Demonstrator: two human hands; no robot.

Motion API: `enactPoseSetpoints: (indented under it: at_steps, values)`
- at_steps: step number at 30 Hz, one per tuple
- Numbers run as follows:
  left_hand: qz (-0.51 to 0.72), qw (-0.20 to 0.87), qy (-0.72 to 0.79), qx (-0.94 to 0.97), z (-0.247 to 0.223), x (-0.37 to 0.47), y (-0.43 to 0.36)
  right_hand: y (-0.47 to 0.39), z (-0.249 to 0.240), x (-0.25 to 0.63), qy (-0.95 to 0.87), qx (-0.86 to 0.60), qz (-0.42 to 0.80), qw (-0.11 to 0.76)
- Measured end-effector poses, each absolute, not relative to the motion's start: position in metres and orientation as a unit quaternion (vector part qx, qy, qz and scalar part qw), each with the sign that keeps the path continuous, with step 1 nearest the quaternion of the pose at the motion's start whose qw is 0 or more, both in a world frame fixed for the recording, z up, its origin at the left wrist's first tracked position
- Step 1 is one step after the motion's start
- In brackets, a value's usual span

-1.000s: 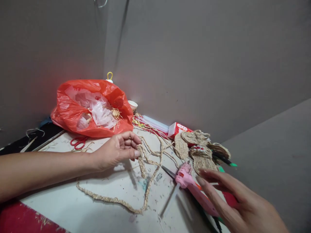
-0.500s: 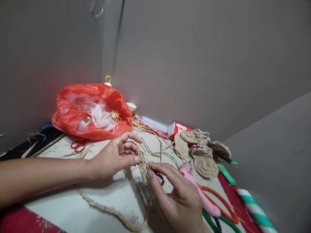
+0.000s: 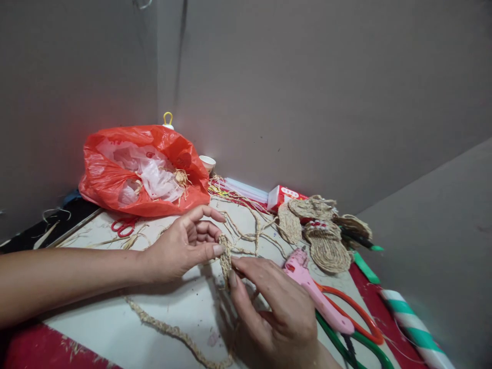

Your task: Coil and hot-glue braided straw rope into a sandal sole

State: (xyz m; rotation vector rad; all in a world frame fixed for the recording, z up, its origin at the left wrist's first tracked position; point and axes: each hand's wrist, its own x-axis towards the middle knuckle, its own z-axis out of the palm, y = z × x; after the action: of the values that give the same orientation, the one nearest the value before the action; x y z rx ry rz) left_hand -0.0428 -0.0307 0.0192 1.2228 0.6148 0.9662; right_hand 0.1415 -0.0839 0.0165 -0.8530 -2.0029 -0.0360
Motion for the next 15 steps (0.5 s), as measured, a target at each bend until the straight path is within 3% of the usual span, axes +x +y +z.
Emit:
enactPoseSetpoints:
  at_steps: [8,15]
  values:
    - [0.433,0.661,0.295,0.538,0.0177,-0.0389,-0.0332,-0.0840,0.0113,0.1379,-0.816,-0.379,-0.085,0.428]
    - [0.426,0.667,0.293,0.537,0.0199,-0.0392,-0.0341,-0.0834,0.0072,0.1406,-0.807,-0.403,-0.056,0.427]
